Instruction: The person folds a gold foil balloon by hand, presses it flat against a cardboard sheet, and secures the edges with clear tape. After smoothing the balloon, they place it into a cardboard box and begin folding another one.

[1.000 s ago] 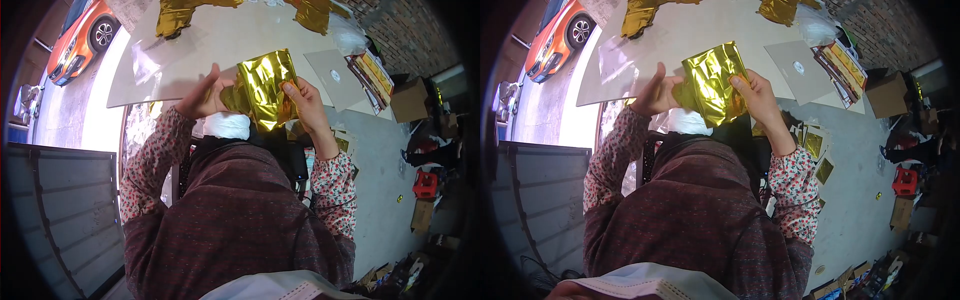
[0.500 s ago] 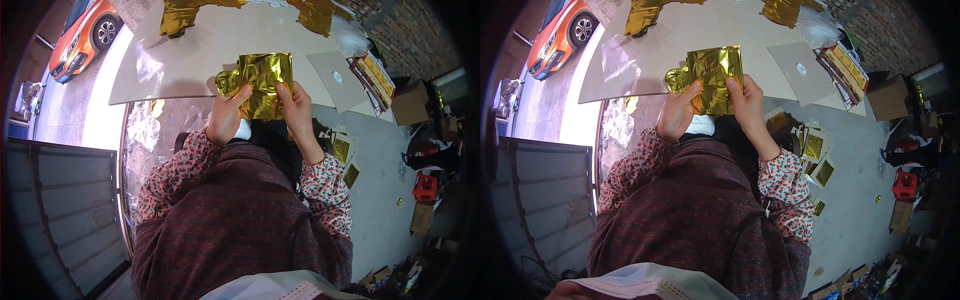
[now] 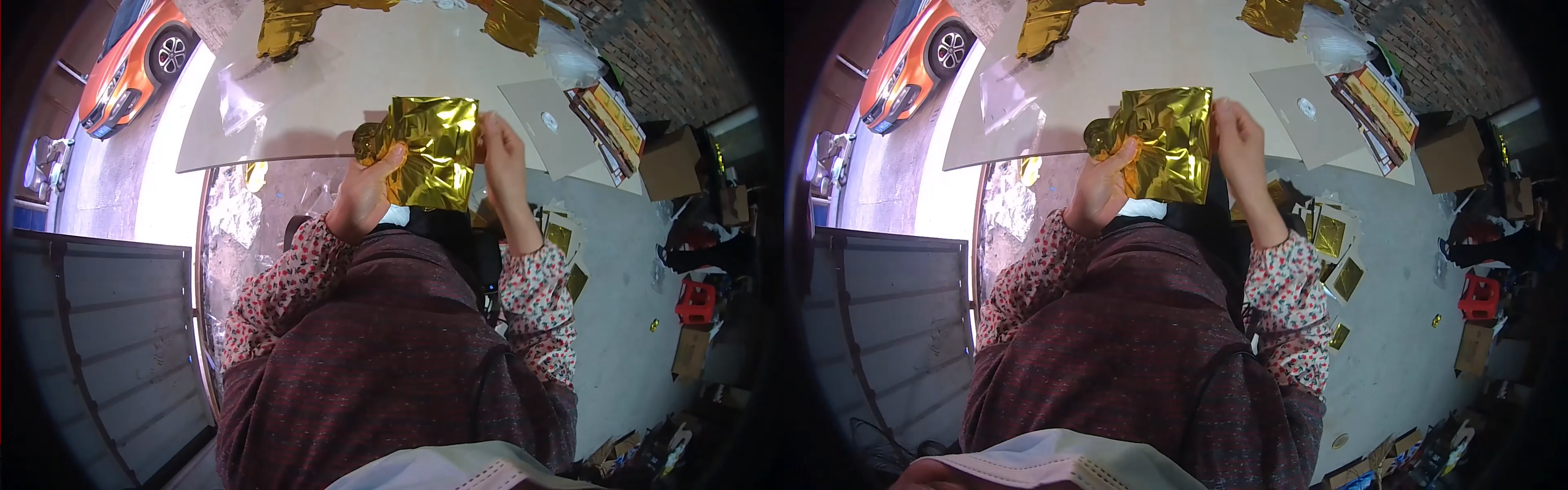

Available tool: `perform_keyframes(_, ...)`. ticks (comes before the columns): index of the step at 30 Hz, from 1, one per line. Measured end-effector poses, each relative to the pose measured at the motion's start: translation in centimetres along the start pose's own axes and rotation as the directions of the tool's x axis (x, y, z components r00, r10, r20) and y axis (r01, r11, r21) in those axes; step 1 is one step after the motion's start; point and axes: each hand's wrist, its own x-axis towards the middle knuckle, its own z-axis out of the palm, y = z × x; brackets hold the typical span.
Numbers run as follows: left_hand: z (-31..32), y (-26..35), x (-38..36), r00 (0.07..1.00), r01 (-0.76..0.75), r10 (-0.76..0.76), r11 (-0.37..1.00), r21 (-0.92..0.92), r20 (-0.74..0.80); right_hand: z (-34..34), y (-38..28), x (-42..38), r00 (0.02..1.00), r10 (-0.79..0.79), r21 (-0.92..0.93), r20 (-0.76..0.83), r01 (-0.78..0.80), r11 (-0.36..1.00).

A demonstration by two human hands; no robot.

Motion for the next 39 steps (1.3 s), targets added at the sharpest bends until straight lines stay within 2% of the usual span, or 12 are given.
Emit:
perform_keyframes(10, 0.5, -0.8, -0.7, 0.996, 0.061, -0.062, 0.998, -0.014, -0.066, 0.8, 0.1, 1.4, 0.971, -0.214, -0.034, -0.108, 0.211, 0.977)
perform_keyframes(13, 0.8, -0.5, -1.0, 0.996, 0.069, -0.070, 0.997, -0.025, -0.054, -0.1, 0.0, 1.8, 0.991, -0.108, -0.091, -0.082, 0.101, 0.991)
perform_keyframes(15, 0.1, -0.8, -0.8, 0.995, 0.080, -0.078, 0.996, 0.035, -0.058, 0.2, -1.2, 2.4, 0.917, -0.398, -0.366, -0.022, 0.363, 0.857)
perform_keyframes(17, -0.3, -1.1, -0.8, 0.995, 0.093, -0.090, 0.993, 0.071, -0.048, 0.4, -2.8, 3.1, 0.751, -0.620, -0.596, 0.228, 0.611, 0.521)
perform_keyframes(20, -0.1, -1.2, -0.8, 0.995, 0.099, -0.098, 0.990, 0.103, -0.016, 2.5, -6.8, 2.1, 0.800, -0.156, -0.757, 0.579, 0.599, 0.259)
perform_keyframes(21, 0.1, -1.3, -1.0, 0.996, 0.089, -0.087, 0.988, 0.125, -0.021, 2.7, -6.1, 2.7, 0.778, -0.129, -0.752, 0.615, 0.628, 0.200)
perform_keyframes(27, -0.9, -1.5, -1.0, 0.995, 0.091, -0.097, 0.983, 0.157, 0.031, 2.9, -5.4, 3.9, 0.770, -0.118, -0.724, 0.628, 0.633, 0.275)
perform_keyframes(30, -0.1, -0.4, -1.2, 0.988, 0.151, -0.151, 0.988, 0.018, -0.014, 0.9, -5.0, 5.0, 0.699, -0.503, -0.683, 0.508, 0.683, 0.259)
perform_keyframes(31, 0.0, 0.0, -1.3, 0.984, 0.170, -0.172, 0.985, -0.042, -0.040, 0.0, -5.0, 5.6, 0.800, -0.498, -0.707, 0.334, 0.562, 0.430)
perform_keyframes(34, -1.3, 0.8, -0.4, 0.995, 0.054, -0.055, 0.998, -0.015, -0.082, -1.2, -5.2, 2.9, 0.984, -0.168, -0.541, 0.054, 0.170, 0.823)
perform_keyframes(37, -1.3, 1.2, 0.1, 0.995, 0.014, -0.014, 1.000, 0.005, -0.096, -0.4, -2.2, -0.4, 0.979, 0.041, -0.203, 0.201, 0.000, 0.979)
perform_keyframes(39, -0.8, 1.2, 0.0, 0.997, -0.028, 0.030, 0.999, 0.032, -0.068, -0.3, -0.3, -1.1, 0.964, 0.051, -0.182, 0.262, -0.003, 0.983)
